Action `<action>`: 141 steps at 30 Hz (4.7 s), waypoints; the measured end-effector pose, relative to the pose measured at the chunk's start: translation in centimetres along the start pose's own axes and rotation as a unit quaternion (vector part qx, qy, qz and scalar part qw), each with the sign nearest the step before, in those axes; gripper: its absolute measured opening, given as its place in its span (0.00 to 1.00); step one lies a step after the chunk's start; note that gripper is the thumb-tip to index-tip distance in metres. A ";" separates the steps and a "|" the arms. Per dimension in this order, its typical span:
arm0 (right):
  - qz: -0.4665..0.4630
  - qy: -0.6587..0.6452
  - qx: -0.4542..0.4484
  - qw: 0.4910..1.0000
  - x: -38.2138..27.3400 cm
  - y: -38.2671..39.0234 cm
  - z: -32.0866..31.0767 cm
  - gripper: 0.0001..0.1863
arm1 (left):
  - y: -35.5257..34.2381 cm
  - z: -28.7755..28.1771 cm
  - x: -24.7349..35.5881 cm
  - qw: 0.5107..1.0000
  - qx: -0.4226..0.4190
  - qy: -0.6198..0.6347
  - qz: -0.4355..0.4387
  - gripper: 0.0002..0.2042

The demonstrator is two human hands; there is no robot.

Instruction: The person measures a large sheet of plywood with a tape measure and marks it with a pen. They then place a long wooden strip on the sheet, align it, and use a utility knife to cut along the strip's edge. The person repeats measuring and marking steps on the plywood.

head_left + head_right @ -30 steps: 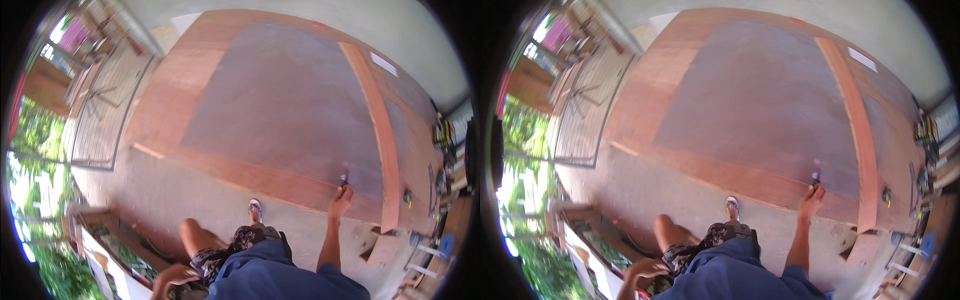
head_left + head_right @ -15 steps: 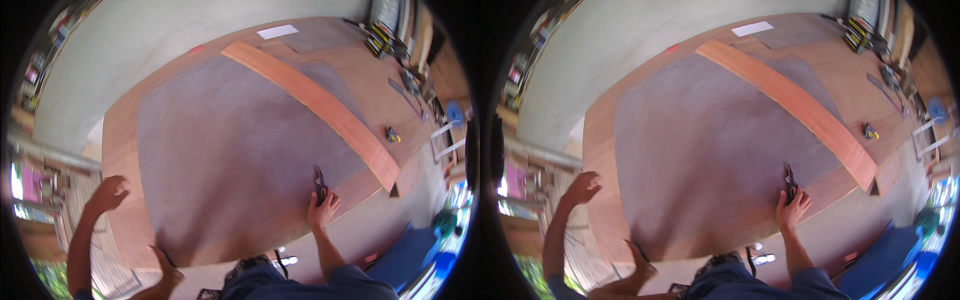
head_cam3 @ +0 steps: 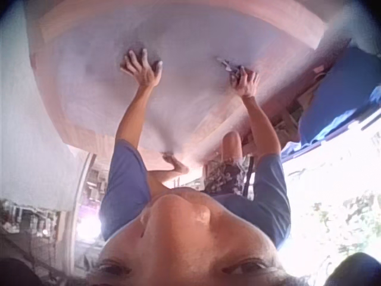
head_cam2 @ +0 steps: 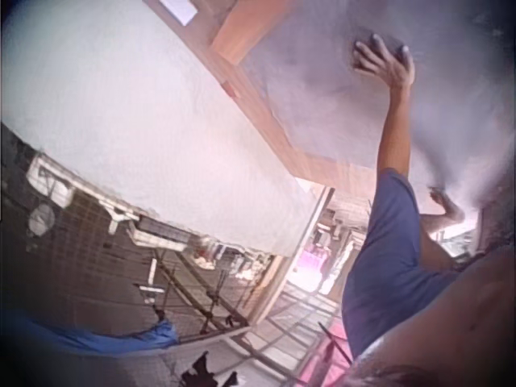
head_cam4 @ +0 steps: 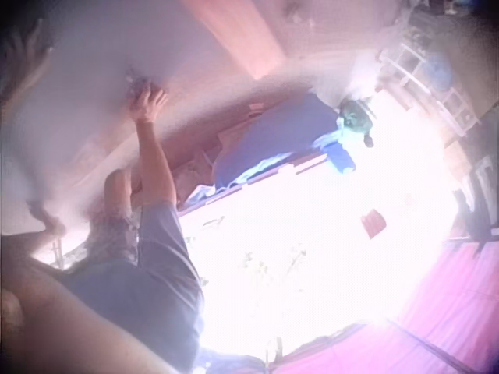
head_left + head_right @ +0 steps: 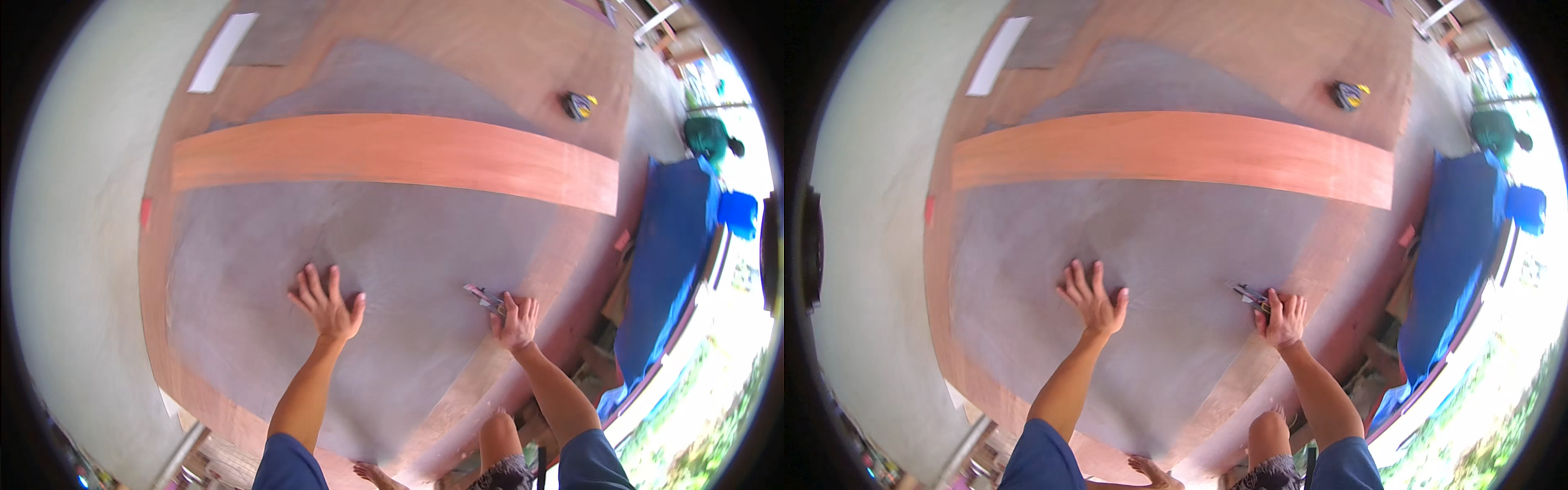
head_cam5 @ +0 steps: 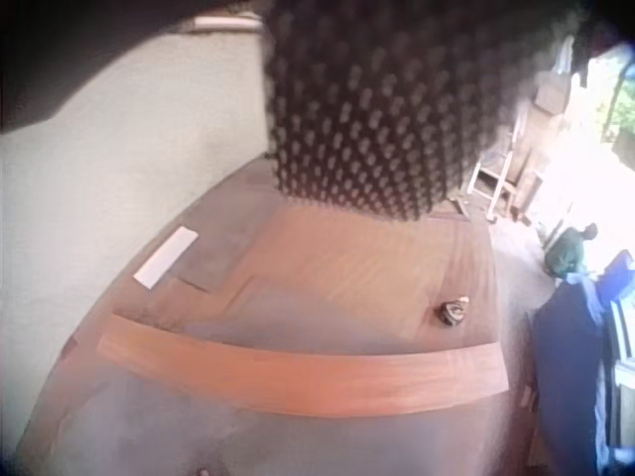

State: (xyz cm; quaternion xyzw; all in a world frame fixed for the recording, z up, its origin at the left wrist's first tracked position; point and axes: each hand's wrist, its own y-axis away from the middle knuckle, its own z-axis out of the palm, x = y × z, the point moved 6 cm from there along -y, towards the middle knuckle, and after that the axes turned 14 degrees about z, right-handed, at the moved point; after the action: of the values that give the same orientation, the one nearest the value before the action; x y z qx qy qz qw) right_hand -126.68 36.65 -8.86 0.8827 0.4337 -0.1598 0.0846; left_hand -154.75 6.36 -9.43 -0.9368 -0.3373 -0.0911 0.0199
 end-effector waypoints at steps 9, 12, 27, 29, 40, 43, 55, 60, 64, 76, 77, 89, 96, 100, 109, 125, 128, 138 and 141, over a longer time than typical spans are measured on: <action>-0.009 -0.009 -0.002 1.000 0.7 0.1 0.5 0.30 | 0.5 1.4 -1.3 1.000 0.001 -0.019 0.016 0.44; -0.007 -0.012 0.004 1.000 0.6 -0.1 0.3 0.30 | 0.4 1.2 -1.1 0.999 0.010 -0.016 0.027 0.43; 0.058 0.016 -0.118 0.991 -0.8 -0.4 -0.7 0.42 | 0.9 0.9 -1.5 0.999 0.039 0.022 -0.009 0.44; 0.101 -0.012 -0.203 0.974 -3.0 -2.9 -2.6 0.55 | 1.0 0.9 -1.5 0.999 0.026 0.025 -0.014 0.44; -0.114 0.333 -0.270 0.896 -20.3 -32.6 1.6 0.86 | 1.2 0.0 -1.9 0.989 0.110 0.087 -0.041 0.41; -0.095 0.327 -0.244 0.908 -22.5 -34.5 1.6 0.86 | 1.7 0.6 -2.2 0.985 0.078 0.140 -0.063 0.41; -0.088 0.029 -0.204 0.975 -31.6 -22.3 -9.0 0.64 | 2.1 0.4 -2.7 0.966 0.057 0.242 -0.071 0.38; -0.075 0.055 -0.141 0.986 -38.7 -7.5 -13.1 0.60 | 2.5 0.8 -2.4 0.965 -0.006 0.253 -0.072 0.37; -0.073 0.048 -0.106 0.990 -40.6 0.3 -11.9 0.57 | 5.5 -4.0 -6.4 0.903 0.206 0.373 -0.050 0.31; -0.136 0.010 -0.063 0.989 -40.5 12.5 -4.7 0.47 | 27.4 -6.3 -27.2 0.892 0.255 0.172 -0.332 0.24; -0.163 0.005 -0.053 0.985 -41.1 12.4 -4.2 0.47 | 27.4 -6.3 -26.8 0.899 0.279 0.126 -0.313 0.23; -0.177 -0.028 -0.076 0.981 -44.9 14.8 4.2 0.48 | 26.2 -4.7 -26.2 0.931 0.186 0.041 -0.313 0.19; -0.138 -0.047 -0.094 0.985 -43.6 17.2 7.2 0.47 | 28.0 -4.1 -27.5 0.871 0.328 0.145 -0.337 0.18; -0.137 -0.048 -0.077 0.986 -43.7 17.6 8.3 0.47 | 29.4 -3.9 -28.2 0.789 0.481 0.219 -0.313 0.22; -0.110 -0.035 -0.112 0.987 -43.0 18.7 11.7 0.51 | 28.3 -3.3 -27.1 0.881 0.347 0.145 -0.287 0.35; 0.069 0.028 -0.137 0.988 -18.0 31.4 4.2 0.69 | 26.6 -1.8 -27.4 0.935 0.204 0.044 -0.287 0.27; 0.056 0.001 -0.086 0.995 -18.2 31.5 4.1 0.65 | 26.6 -1.7 -27.5 0.937 0.187 0.038 -0.292 0.27; 0.056 -0.001 -0.070 0.996 -17.9 31.3 4.1 0.62 | 26.6 -1.6 -27.8 0.938 0.196 0.010 -0.286 0.26; 0.064 0.000 -0.079 0.995 -17.7 31.2 4.1 0.61 | 26.6 -1.8 -27.7 0.942 0.197 -0.012 -0.273 0.26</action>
State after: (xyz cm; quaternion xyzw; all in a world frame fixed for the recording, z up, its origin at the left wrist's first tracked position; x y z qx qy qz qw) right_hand -112.91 3.34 -6.04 0.8992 0.3877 -0.1191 0.1641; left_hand -159.12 -31.74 -12.18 -0.7871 -0.5916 -0.0135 0.1741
